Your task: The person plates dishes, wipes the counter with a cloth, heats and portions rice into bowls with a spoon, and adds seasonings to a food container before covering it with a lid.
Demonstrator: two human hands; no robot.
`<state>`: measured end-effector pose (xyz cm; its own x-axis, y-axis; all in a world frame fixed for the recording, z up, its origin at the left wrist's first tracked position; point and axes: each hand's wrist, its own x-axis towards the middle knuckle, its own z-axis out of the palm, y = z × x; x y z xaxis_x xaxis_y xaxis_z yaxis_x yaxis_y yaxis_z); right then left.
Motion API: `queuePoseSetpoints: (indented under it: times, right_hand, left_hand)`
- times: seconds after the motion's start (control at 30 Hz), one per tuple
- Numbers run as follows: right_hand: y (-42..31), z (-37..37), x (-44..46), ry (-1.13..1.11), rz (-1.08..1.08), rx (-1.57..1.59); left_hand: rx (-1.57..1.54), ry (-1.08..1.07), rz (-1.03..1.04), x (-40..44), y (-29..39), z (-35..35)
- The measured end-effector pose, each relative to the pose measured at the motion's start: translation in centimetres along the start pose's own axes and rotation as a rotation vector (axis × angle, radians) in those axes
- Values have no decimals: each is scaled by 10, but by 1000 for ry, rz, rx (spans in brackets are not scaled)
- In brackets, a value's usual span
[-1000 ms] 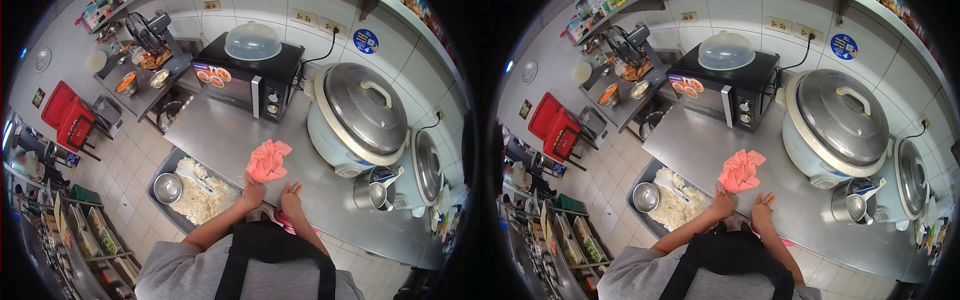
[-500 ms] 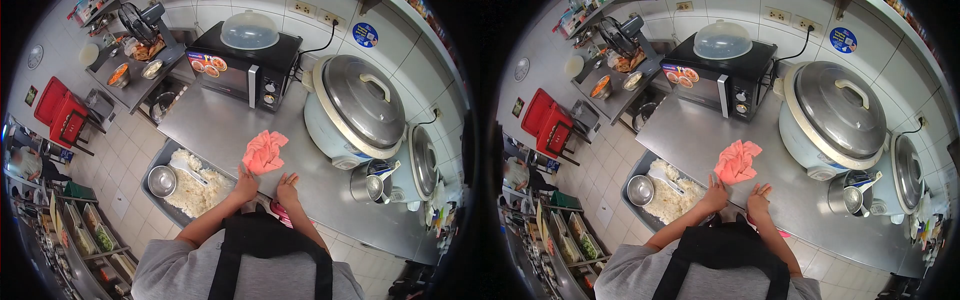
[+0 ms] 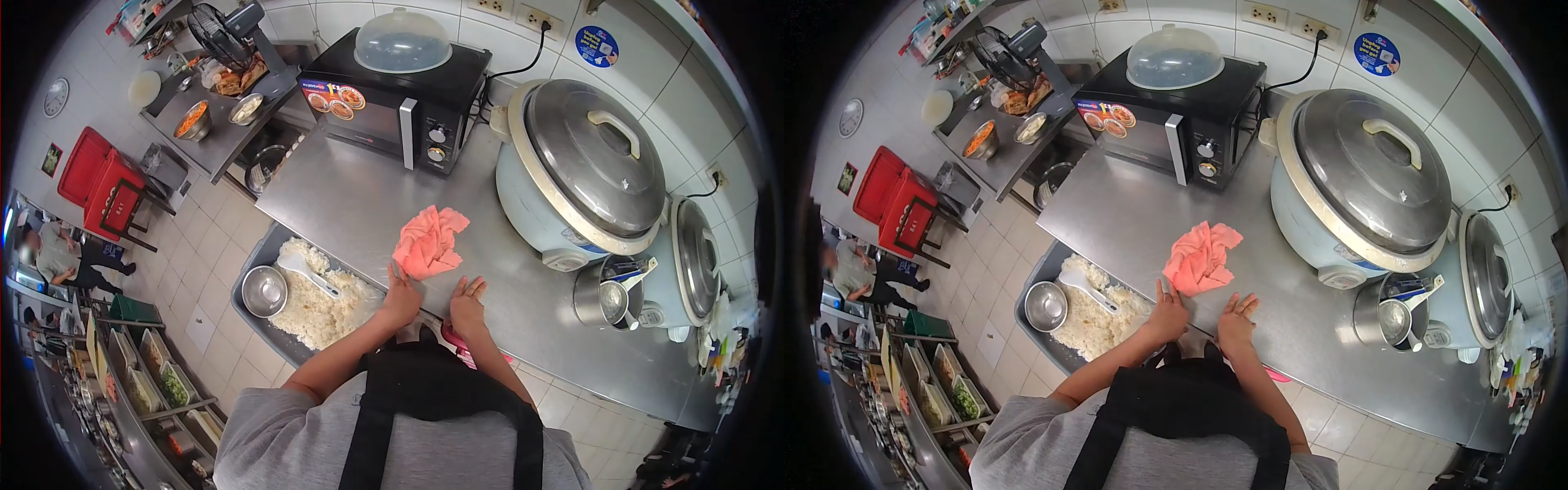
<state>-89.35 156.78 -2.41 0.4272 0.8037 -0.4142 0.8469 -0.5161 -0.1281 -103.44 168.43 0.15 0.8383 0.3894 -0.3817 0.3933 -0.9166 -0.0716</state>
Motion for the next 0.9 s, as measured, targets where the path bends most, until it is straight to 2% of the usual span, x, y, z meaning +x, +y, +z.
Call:
queuePoseSetpoints:
  times: [0.53, 0.73, 0.83, 0.9]
  right_hand:
    - [-1, -6, 0, -32, -8, 7]
    - [2, 0, -1, 18, -21, -12]
    - [0, -4, -2, 9, -18, -49]
    - [1, -2, -1, 28, -23, -31]
  left_hand:
    - [2, -8, -14, 1, 1, 9]
    - [5, -33, -39, -3, 1, -3]
    - [-253, 38, -104, -5, -17, -19]
    - [-345, 162, -196, 7, -37, -29]
